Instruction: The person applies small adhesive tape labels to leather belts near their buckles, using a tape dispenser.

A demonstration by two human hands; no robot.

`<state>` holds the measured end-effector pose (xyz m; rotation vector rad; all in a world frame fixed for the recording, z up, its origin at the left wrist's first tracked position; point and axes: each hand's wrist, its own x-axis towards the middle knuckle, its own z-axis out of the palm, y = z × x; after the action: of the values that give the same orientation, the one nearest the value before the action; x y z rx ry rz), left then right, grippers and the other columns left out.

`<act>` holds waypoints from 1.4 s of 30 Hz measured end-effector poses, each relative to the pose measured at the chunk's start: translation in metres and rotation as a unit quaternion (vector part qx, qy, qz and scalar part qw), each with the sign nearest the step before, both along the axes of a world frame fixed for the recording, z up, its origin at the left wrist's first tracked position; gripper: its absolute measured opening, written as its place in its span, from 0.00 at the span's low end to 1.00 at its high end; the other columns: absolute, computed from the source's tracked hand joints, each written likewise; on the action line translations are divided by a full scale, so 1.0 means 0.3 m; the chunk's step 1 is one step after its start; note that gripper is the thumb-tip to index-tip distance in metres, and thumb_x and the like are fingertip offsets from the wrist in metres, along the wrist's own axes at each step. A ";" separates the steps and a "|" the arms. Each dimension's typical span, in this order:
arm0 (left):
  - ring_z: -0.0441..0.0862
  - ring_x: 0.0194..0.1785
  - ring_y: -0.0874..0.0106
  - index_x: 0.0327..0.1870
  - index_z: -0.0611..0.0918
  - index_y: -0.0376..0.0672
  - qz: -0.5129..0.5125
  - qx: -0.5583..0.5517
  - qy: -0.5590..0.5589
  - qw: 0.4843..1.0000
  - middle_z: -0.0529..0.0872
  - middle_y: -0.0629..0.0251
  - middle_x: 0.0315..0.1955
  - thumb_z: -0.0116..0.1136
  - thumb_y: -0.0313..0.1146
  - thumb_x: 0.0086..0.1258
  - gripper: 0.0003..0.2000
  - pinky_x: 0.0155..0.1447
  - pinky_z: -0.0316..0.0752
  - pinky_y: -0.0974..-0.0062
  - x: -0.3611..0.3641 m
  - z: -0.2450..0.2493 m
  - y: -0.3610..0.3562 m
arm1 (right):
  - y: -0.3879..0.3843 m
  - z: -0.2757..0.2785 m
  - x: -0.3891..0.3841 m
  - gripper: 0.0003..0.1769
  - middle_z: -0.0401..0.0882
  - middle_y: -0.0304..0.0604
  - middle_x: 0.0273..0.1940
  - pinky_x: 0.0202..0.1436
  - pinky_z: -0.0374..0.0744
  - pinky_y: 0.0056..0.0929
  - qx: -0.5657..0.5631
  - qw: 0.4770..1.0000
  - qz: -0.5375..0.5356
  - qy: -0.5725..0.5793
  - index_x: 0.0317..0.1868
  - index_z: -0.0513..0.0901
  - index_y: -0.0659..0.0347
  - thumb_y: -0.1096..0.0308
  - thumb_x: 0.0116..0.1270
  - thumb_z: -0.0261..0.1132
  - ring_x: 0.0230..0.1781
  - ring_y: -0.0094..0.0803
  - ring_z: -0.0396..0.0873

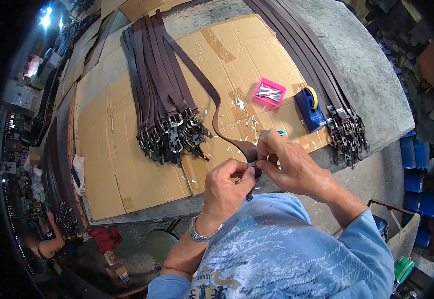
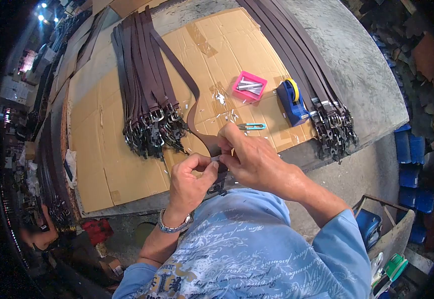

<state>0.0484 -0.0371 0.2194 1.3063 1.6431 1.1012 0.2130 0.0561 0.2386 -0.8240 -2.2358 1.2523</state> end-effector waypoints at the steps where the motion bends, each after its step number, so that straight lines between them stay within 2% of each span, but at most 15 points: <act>1: 0.82 0.30 0.79 0.32 0.82 0.32 -0.003 0.002 0.003 1.000 0.85 0.63 0.24 0.64 0.28 0.65 0.07 0.37 0.75 0.78 0.000 -0.002 0.000 | 0.000 0.000 -0.001 0.16 0.78 0.54 0.33 0.35 0.73 0.49 0.001 1.000 -0.003 -0.011 0.44 0.65 0.62 0.76 0.61 0.63 0.35 0.58 0.79; 9: 0.83 0.31 0.77 0.32 0.82 0.31 -0.026 0.018 0.026 0.999 0.86 0.61 0.25 0.63 0.28 0.65 0.07 0.38 0.76 0.76 0.004 -0.012 -0.001 | -0.004 -0.019 -0.003 0.17 0.79 0.54 0.31 0.34 0.74 0.50 0.036 0.999 -0.008 -0.018 0.45 0.65 0.62 0.75 0.59 0.64 0.33 0.58 0.79; 11: 0.83 0.31 0.76 0.32 0.82 0.31 -0.030 0.027 0.030 0.999 0.86 0.61 0.25 0.63 0.28 0.66 0.07 0.38 0.76 0.77 0.003 -0.009 0.000 | -0.004 -0.006 0.001 0.20 0.75 0.49 0.29 0.31 0.75 0.40 0.031 0.998 -0.009 -0.046 0.43 0.66 0.63 0.76 0.57 0.68 0.29 0.48 0.79; 14: 0.81 0.31 0.79 0.32 0.82 0.32 -0.026 -0.004 0.008 1.000 0.85 0.64 0.25 0.63 0.28 0.66 0.07 0.38 0.75 0.78 -0.001 -0.005 -0.004 | -0.001 -0.023 0.011 0.21 0.74 0.46 0.27 0.28 0.73 0.38 0.034 0.999 -0.016 -0.037 0.43 0.66 0.63 0.74 0.56 0.70 0.24 0.44 0.77; 15: 0.80 0.31 0.81 0.32 0.82 0.33 -0.023 -0.020 -0.030 0.999 0.85 0.67 0.25 0.63 0.28 0.66 0.07 0.37 0.74 0.80 -0.004 -0.003 -0.007 | 0.005 -0.006 0.017 0.21 0.74 0.46 0.27 0.28 0.73 0.38 0.033 0.999 -0.017 -0.036 0.43 0.66 0.63 0.74 0.56 0.70 0.24 0.44 0.77; 16: 0.79 0.31 0.83 0.32 0.82 0.33 -0.019 -0.036 -0.069 0.997 0.84 0.69 0.25 0.63 0.29 0.67 0.07 0.37 0.73 0.81 -0.006 -0.002 -0.009 | 0.013 0.025 0.024 0.20 0.76 0.49 0.27 0.30 0.74 0.42 0.003 0.996 -0.020 -0.087 0.44 0.67 0.62 0.71 0.58 0.70 0.27 0.47 0.79; 17: 0.79 0.31 0.83 0.32 0.82 0.33 -0.020 -0.036 -0.068 0.997 0.84 0.69 0.25 0.63 0.29 0.67 0.07 0.37 0.73 0.81 -0.005 -0.005 -0.011 | 0.018 0.042 0.031 0.20 0.79 0.52 0.27 0.32 0.74 0.45 -0.027 0.990 -0.022 -0.137 0.44 0.67 0.62 0.68 0.59 0.70 0.31 0.50 0.81; 18: 0.77 0.29 0.84 0.32 0.82 0.33 -0.016 -0.033 -0.088 0.995 0.83 0.69 0.24 0.62 0.29 0.67 0.07 0.35 0.73 0.82 -0.004 -0.011 -0.012 | 0.019 0.036 0.039 0.20 0.79 0.52 0.27 0.32 0.74 0.45 -0.027 0.990 -0.022 -0.137 0.44 0.67 0.62 0.68 0.59 0.70 0.31 0.50 0.81; 21: 0.76 0.28 0.85 0.32 0.82 0.33 -0.005 -0.051 -0.133 0.990 0.82 0.71 0.22 0.62 0.29 0.68 0.08 0.33 0.71 0.83 -0.017 -0.018 -0.018 | 0.016 -0.004 0.071 0.17 0.79 0.51 0.28 0.33 0.75 0.41 -0.029 0.991 -0.064 -0.111 0.42 0.70 0.63 0.67 0.62 0.69 0.29 0.47 0.80; 23: 0.75 0.27 0.86 0.32 0.82 0.33 0.002 -0.070 -0.159 0.985 0.82 0.72 0.23 0.62 0.29 0.68 0.08 0.33 0.71 0.84 -0.027 -0.022 -0.015 | 0.011 -0.040 0.095 0.13 0.80 0.49 0.29 0.35 0.76 0.37 -0.077 0.990 -0.109 -0.043 0.42 0.75 0.65 0.64 0.68 0.65 0.30 0.42 0.81; 24: 0.75 0.27 0.87 0.32 0.82 0.34 0.004 -0.066 -0.167 0.984 0.82 0.73 0.23 0.62 0.30 0.69 0.08 0.32 0.70 0.84 -0.031 -0.026 -0.014 | 0.003 -0.058 0.102 0.13 0.80 0.49 0.29 0.35 0.76 0.37 -0.077 0.990 -0.107 -0.042 0.42 0.75 0.65 0.64 0.68 0.65 0.30 0.42 0.81; 27: 0.74 0.27 0.88 0.33 0.82 0.34 0.005 -0.065 -0.175 0.982 0.82 0.75 0.23 0.62 0.31 0.69 0.08 0.31 0.69 0.85 -0.038 -0.030 -0.015 | -0.043 -0.100 0.111 0.18 0.82 0.46 0.33 0.40 0.76 0.33 -0.205 0.974 -0.100 0.002 0.45 0.80 0.66 0.56 0.74 0.58 0.35 0.31 0.79; 30: 0.73 0.27 0.88 0.33 0.82 0.35 0.001 -0.068 -0.184 0.981 0.82 0.75 0.23 0.62 0.31 0.69 0.08 0.31 0.68 0.85 -0.028 -0.022 -0.011 | -0.073 -0.100 0.074 0.19 0.81 0.45 0.33 0.40 0.75 0.32 -0.247 0.965 -0.072 0.059 0.45 0.80 0.67 0.55 0.73 0.58 0.35 0.29 0.77; 34: 0.74 0.27 0.87 0.33 0.82 0.34 0.010 -0.067 -0.170 0.983 0.82 0.74 0.24 0.62 0.31 0.69 0.08 0.31 0.69 0.85 -0.033 -0.031 -0.021 | -0.088 -0.093 0.055 0.16 0.81 0.43 0.31 0.36 0.75 0.29 -0.244 0.964 -0.085 0.070 0.42 0.80 0.67 0.59 0.71 0.62 0.31 0.25 0.76; 42: 0.77 0.28 0.85 0.32 0.82 0.34 0.026 -0.032 -0.106 0.994 0.83 0.71 0.23 0.63 0.31 0.68 0.08 0.33 0.72 0.82 -0.005 -0.035 -0.027 | -0.095 -0.071 0.034 0.08 0.82 0.44 0.28 0.30 0.75 0.28 -0.179 0.975 -0.123 0.047 0.38 0.79 0.66 0.70 0.65 0.67 0.26 0.27 0.77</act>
<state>0.0469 -0.0453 0.2088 1.0728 1.5470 1.1667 0.2232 0.0276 0.2172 -1.1087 -1.7932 1.5555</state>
